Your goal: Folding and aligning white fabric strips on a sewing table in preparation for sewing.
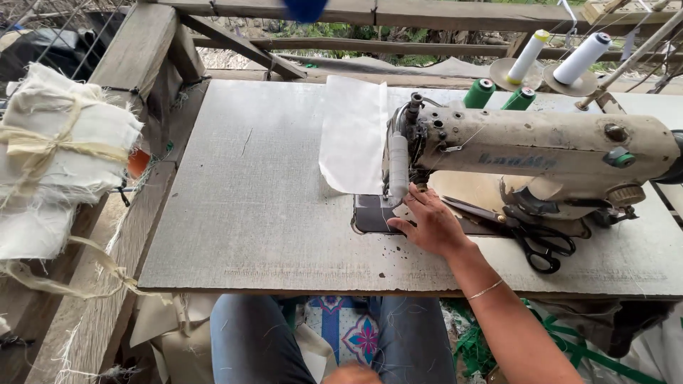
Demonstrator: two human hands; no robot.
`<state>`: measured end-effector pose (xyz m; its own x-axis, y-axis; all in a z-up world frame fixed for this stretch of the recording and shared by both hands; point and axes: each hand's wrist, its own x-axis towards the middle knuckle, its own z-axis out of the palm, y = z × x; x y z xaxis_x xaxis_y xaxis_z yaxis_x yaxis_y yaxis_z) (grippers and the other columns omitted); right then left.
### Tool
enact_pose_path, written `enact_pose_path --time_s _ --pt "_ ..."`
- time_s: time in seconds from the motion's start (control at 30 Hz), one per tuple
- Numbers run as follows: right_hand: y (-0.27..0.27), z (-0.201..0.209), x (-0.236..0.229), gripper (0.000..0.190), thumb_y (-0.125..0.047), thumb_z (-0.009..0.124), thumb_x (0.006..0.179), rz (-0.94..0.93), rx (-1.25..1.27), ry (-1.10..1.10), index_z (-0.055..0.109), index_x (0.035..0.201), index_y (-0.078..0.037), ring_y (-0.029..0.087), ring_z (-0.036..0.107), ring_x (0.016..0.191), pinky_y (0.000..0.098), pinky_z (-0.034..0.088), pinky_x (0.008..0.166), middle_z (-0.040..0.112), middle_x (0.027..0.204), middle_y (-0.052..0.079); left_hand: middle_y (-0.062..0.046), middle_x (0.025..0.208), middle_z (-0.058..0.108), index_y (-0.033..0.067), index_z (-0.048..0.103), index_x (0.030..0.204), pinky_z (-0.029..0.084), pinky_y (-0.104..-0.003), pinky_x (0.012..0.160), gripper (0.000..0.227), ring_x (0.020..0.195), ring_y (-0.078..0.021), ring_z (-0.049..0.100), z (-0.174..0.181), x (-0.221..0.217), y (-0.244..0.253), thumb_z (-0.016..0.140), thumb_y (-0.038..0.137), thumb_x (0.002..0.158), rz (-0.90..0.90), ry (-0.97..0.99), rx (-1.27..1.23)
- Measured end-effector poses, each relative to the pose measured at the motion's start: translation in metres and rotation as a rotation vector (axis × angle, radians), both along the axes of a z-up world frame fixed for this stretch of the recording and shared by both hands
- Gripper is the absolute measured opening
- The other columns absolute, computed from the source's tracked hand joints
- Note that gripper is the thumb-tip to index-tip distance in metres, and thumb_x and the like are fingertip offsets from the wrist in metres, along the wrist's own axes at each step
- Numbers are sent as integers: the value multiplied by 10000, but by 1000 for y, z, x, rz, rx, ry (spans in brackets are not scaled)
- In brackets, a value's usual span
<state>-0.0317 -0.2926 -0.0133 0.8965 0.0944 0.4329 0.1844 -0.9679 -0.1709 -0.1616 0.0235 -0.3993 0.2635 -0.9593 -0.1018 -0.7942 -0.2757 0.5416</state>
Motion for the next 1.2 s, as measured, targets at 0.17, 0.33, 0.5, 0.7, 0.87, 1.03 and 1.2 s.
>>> enact_pose_path --time_s 0.17,0.33,0.5,0.7,0.87,1.03,1.2 --pt "2 -2 -1 796 -542 571 975 -25 -33 40 451 1448 87 426 444 1434 602 322 1195 455 1528 303 45 686 628 202 584 711 475 -296 637 267 608 -98 568 302 84 101 739 320 893 768 97 -345" --pt "48 12 -25 804 -554 359 1044 -145 -97 107 370 1499 109 411 342 1491 632 300 1200 327 1607 311 -93 1423 536 269 453 1504 381 -597 1082 762 1260 -384 535 254 157 176 647 503 805 1064 -223 -29" --pt "64 -11 -44 701 -447 472 1038 -210 113 190 378 1528 45 355 274 1539 579 238 1216 331 1638 219 -51 1471 571 114 669 1336 421 -367 1157 492 1387 -218 523 266 178 174 688 321 891 1170 352 -514" --pt "44 -50 -39 464 -331 719 969 -205 -43 -122 689 1310 -16 383 621 1293 599 411 1099 683 1311 218 -248 1049 711 28 755 1152 493 -535 928 318 1056 -447 656 110 266 221 690 310 1020 1476 155 -737" --pt "62 -15 -44 493 -293 704 1038 -113 -19 -13 673 1358 80 427 557 1371 577 395 1134 631 1423 289 -178 1215 613 62 673 1259 462 -397 1062 644 1170 -342 605 0 307 225 870 319 701 1576 130 -363" --pt "71 0 -46 537 -309 612 1092 -165 32 125 631 1384 140 442 490 1424 624 374 1133 575 1491 328 -122 1396 419 149 540 1396 475 -497 1032 754 1236 -422 506 82 297 200 857 351 743 1565 384 -32" --pt "68 -4 -49 463 -248 697 1089 -142 -17 29 695 1352 133 440 544 1419 624 422 1116 635 1478 300 -88 1059 581 111 582 1047 495 -393 830 470 915 -270 607 108 302 179 914 253 746 1510 216 -348"
